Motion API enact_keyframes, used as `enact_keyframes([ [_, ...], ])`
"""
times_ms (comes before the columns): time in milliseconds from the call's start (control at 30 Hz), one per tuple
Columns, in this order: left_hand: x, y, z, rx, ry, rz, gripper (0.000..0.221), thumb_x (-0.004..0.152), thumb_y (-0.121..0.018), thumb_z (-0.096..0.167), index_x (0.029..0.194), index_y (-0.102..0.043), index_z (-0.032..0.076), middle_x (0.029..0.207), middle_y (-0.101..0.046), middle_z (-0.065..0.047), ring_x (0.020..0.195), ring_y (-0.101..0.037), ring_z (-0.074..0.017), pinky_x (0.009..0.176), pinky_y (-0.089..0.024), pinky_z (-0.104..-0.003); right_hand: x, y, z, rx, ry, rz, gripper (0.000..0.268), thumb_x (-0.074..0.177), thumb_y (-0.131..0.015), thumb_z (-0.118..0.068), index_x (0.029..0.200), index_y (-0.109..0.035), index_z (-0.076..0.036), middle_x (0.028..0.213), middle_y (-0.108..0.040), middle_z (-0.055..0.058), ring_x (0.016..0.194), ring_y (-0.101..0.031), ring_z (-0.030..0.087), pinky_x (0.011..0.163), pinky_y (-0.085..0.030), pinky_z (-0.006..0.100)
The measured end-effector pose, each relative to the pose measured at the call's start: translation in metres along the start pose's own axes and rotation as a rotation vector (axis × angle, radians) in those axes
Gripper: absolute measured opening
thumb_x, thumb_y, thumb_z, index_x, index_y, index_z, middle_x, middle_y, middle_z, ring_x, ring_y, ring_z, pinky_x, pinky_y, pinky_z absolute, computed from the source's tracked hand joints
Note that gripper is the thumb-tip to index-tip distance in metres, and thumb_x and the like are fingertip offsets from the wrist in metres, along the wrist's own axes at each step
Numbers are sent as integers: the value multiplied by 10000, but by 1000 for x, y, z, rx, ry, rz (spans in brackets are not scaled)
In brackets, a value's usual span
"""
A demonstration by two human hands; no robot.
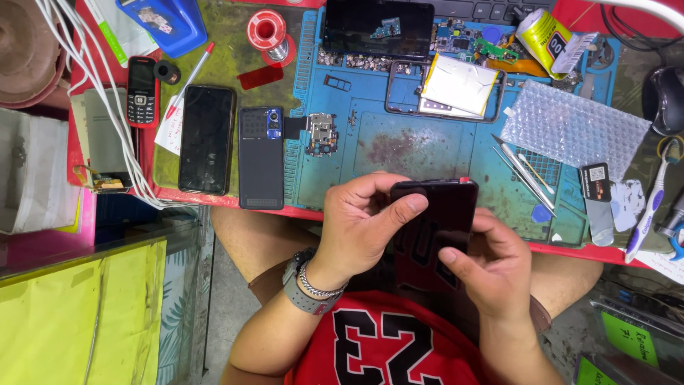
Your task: Assembling a mobile phone by attaching a replacement screen to the frame and re-installing internal components like the motherboard and battery.
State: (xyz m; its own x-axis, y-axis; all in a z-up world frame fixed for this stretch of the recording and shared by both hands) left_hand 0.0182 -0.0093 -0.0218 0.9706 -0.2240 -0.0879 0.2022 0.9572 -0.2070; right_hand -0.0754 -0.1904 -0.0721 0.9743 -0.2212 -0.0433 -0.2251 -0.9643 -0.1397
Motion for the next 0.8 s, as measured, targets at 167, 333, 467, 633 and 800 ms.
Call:
enact_keyframes([
  [167,0,-2,-5,-178,-83,10,149,863,-842,79,970,-770,3,737,-675,-42,736,-620,-41,650,-544,-206,21,0,-4,38,82,9,328,733,-831,58,1031,-693,75,942,-645,140,869,-642,158,792,-603,312],
  [333,-1,-1,9,-20,-133,-99,145,847,-850,112,957,-783,44,775,-710,-77,763,-660,-96,703,-559,-274,34,1,-14,-6,165,35,324,767,-824,20,1044,-681,109,954,-618,175,882,-603,164,816,-549,278],
  [467,-2,-1,9,42,-153,-107,159,842,-855,121,969,-789,52,789,-727,-82,758,-671,-120,732,-567,-290,37,-1,-6,29,235,99,229,753,-813,54,927,-687,131,830,-632,221,809,-655,253,786,-571,342],
  [633,-1,2,9,25,-157,-97,146,840,-853,100,959,-788,45,774,-726,-85,746,-673,-119,715,-567,-281,37,0,-2,96,229,107,183,792,-756,23,930,-704,131,824,-658,244,807,-648,246,806,-568,364],
  [800,5,9,-2,-39,-143,-25,140,857,-840,82,968,-784,18,769,-723,-90,749,-662,-100,703,-569,-268,26,-10,-18,29,155,11,549,727,-837,-97,1199,-654,114,998,-691,168,960,-663,185,895,-548,320],
])
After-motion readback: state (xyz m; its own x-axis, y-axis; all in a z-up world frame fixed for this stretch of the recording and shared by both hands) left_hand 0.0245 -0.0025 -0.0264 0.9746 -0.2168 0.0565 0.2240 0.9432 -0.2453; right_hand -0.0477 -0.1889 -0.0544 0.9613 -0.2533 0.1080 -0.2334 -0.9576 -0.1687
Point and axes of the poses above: each hand's wrist, its own x-axis towards the middle knuckle, its own y-axis out of the back of the hand, z = x × y, the point moved 1 cm from there along x, towards the middle knuckle
